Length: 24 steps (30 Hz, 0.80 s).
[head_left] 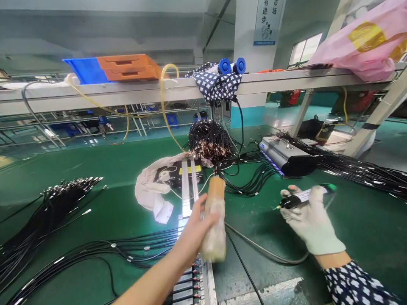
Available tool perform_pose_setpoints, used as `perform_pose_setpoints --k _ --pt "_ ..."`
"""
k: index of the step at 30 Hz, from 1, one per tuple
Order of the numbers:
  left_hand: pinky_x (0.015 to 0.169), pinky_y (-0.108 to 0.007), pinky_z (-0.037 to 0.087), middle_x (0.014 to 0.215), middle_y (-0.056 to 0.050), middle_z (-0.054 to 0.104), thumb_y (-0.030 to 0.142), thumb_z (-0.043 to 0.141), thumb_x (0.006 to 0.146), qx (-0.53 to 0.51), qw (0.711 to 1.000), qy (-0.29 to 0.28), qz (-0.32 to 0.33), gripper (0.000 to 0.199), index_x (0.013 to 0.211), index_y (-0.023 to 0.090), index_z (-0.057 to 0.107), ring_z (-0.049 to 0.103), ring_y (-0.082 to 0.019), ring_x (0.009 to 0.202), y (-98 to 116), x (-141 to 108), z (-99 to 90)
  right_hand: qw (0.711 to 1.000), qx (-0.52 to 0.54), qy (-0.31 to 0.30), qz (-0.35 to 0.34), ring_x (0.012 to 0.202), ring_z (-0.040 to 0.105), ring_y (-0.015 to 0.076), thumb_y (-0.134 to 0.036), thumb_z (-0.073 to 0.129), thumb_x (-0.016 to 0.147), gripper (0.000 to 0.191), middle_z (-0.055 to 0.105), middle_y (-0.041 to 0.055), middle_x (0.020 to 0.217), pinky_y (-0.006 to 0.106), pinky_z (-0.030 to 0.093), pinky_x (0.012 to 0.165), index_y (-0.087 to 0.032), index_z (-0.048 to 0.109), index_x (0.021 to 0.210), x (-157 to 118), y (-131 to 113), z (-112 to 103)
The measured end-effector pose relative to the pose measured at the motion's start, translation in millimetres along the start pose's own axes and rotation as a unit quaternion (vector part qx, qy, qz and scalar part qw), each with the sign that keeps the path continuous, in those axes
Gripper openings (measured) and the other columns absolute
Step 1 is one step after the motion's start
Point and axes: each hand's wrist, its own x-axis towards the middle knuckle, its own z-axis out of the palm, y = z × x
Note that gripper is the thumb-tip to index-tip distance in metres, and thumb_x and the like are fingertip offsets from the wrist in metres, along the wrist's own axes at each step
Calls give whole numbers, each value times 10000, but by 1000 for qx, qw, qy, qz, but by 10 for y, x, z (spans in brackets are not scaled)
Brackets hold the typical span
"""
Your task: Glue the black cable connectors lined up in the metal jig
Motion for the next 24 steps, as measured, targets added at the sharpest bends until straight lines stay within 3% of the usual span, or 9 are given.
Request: perform_pose_setpoints --k 2,4,7,12,16,18,20,22,24 --pt "983 -372 465 1456 -183 379 452 383 934 84 995 46 29 734 1525 181 42 529 -252 1225 84 454 72 999 1 -13 30 413 372 36 -705 757 670 552 686 40 848 123 334 335 -228 636 920 -5 124 6" --pt "1064 -464 390 1415 -199 435 450 458 907 161 985 49 45 656 1460 137 300 430 -311 1315 68 810 175 998 -10 -31 57 405 370 34 -697 766 666 575 686 58 826 115 292 328 -212 618 938 -32 256 33" --pt "1094 -573 310 1342 -187 517 406 620 815 254 963 24 91 592 1323 126 501 397 -353 1327 -36 985 256 993 -54 -59 84 400 387 36 -743 736 661 640 695 67 823 110 266 338 -221 573 996 -102 358 87" --pt "1086 -423 377 1313 -135 548 393 528 866 304 934 28 186 477 1277 151 548 493 -257 1237 -152 529 -155 960 -208 -104 155 348 348 42 -819 640 676 702 695 109 734 121 204 319 -186 548 966 -213 211 220" --pt "932 -432 469 1068 -93 656 436 471 889 338 925 66 159 354 1044 172 647 600 -257 1010 -332 46 -774 900 -369 -114 203 286 333 61 -524 818 697 491 662 134 594 154 157 277 -91 638 840 -135 -272 561" --pt "898 -432 475 1017 -88 672 421 477 881 357 920 80 141 331 995 168 658 613 -262 962 -455 -124 -1004 899 -403 -96 140 291 375 80 -262 917 593 395 627 93 520 176 158 274 -62 648 802 -46 -545 833" --pt "901 -417 472 1032 -92 670 401 481 873 370 915 91 136 319 989 160 654 609 -262 979 -573 -241 -1131 921 -381 -74 21 342 386 43 -163 906 597 420 633 20 560 152 201 327 -77 647 916 15 -686 1118" --pt "926 -401 463 1062 -94 659 385 472 874 377 910 97 142 312 1002 158 646 595 -255 1020 -666 -310 -1166 938 -329 -62 -93 507 479 14 -308 780 798 405 696 31 907 119 331 467 -138 589 1112 -8 -584 1360" --pt "944 -398 452 1071 -94 652 366 468 876 383 907 94 149 301 1014 163 642 582 -249 1038 -723 -330 -1142 943 -281 -72 -162 689 553 40 -447 702 854 415 622 39 1218 134 423 595 -214 540 1156 -125 -223 1502"
